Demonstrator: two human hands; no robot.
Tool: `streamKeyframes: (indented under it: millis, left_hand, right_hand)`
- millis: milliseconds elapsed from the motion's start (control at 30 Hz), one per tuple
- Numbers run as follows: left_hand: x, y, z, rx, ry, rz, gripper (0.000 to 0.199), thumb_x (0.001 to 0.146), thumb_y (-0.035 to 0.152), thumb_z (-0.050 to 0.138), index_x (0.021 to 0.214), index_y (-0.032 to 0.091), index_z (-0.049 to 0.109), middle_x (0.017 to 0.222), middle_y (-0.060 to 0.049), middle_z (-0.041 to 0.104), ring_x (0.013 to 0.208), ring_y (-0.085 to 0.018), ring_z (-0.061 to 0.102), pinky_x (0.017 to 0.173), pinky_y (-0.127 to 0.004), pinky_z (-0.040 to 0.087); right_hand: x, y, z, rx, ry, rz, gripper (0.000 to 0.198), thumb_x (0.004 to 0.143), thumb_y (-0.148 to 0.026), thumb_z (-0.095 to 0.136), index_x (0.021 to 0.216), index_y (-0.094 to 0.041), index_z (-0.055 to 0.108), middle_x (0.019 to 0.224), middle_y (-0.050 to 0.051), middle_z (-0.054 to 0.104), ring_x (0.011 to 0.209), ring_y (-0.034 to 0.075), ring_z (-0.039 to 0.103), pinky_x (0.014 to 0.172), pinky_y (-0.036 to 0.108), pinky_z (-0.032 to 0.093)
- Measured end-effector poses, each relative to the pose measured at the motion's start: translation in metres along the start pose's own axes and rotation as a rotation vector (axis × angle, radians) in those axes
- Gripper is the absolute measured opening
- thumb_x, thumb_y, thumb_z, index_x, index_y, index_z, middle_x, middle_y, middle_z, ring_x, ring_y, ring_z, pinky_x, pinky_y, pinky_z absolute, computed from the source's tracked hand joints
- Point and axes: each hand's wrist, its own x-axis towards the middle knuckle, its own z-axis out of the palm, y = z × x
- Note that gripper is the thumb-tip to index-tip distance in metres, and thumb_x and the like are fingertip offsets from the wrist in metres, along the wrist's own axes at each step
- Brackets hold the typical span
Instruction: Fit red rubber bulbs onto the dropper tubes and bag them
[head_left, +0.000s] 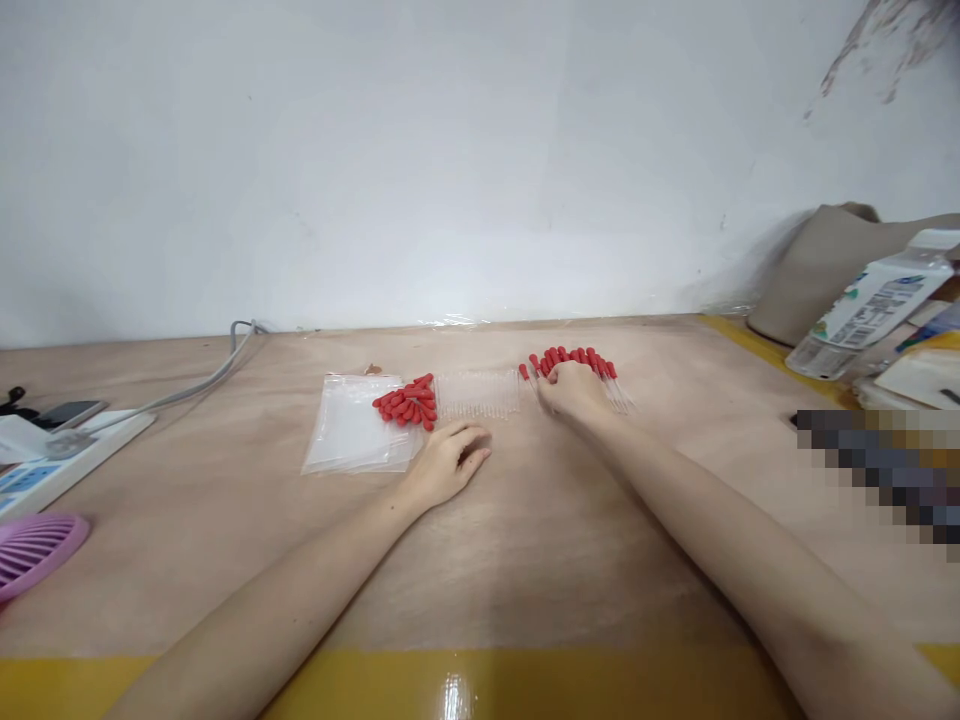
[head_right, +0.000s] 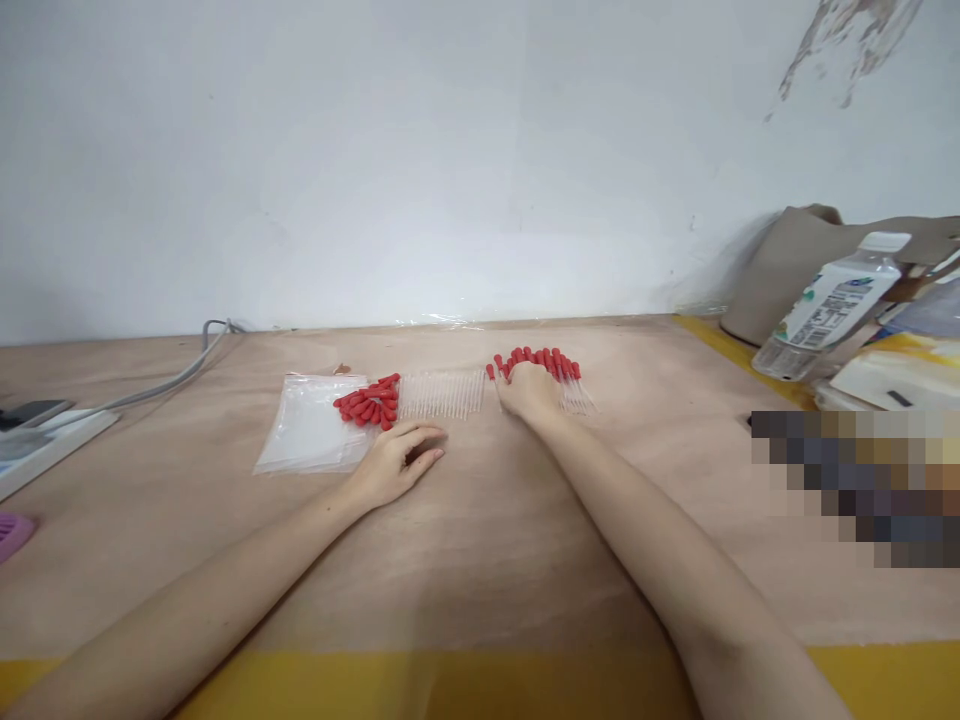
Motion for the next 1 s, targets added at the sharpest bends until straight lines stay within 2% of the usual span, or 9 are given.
streamKeyframes:
  millis: [167,333,467,700,1000]
  left_hand:
    - [0.0,-0.001,0.001,-0.002,-0.008,0.006,0.017,0.084,0.02,0.051,0.094,0.017,0.064,0.099,-0.007,0.063,0.088,-0.017,0.06,0.078,-0.03,0.049]
    - [0.0,-0.002,0.002,0.001,0.0,0.015,0.016,0.084,0.021,0.051,0.091,0.018,0.065,0.099,-0.007,0.063,0.089,-0.018,0.06,0.08,-0.032,0.048]
    - [0.0,-0.002,0.002,0.01,-0.005,0.012,0.016,0.084,0.021,0.051,0.091,0.017,0.065,0.099,-0.007,0.063,0.088,-0.017,0.06,0.08,-0.032,0.048]
    - [0.0,-0.002,0.003,0.023,-0.015,0.011,0.016,0.084,0.02,0.051,0.091,0.017,0.065,0.099,-0.007,0.063,0.088,-0.017,0.06,0.081,-0.031,0.048]
    - [0.0,-0.001,0.001,0.018,-0.018,0.018,0.015,0.084,0.02,0.051,0.09,0.017,0.065,0.098,-0.007,0.063,0.087,-0.017,0.06,0.079,-0.03,0.048]
  right_hand:
    - [0.008,-0.003,0.018,-0.067,-0.004,0.052,0.039,0.079,-0.046,0.044,0.083,-0.015,0.067,0.086,0.014,0.065,0.085,0.029,0.061,0.066,0.035,0.043]
    - [0.01,0.0,0.021,-0.095,-0.026,0.078,0.04,0.078,-0.048,0.047,0.09,-0.015,0.067,0.089,0.015,0.065,0.087,0.03,0.061,0.069,0.038,0.044]
    - [0.007,-0.003,0.018,-0.115,-0.02,0.075,0.04,0.079,-0.047,0.046,0.09,-0.015,0.067,0.089,0.016,0.066,0.088,0.029,0.061,0.07,0.037,0.044]
    - [-0.002,-0.02,0.022,-0.127,-0.003,-0.057,0.031,0.082,-0.037,0.042,0.087,-0.018,0.066,0.086,0.012,0.066,0.085,0.026,0.061,0.068,0.035,0.043]
    - [-0.009,-0.018,0.02,-0.109,-0.035,-0.036,0.023,0.076,-0.031,0.047,0.079,-0.019,0.067,0.085,0.01,0.067,0.083,0.026,0.061,0.064,0.033,0.042]
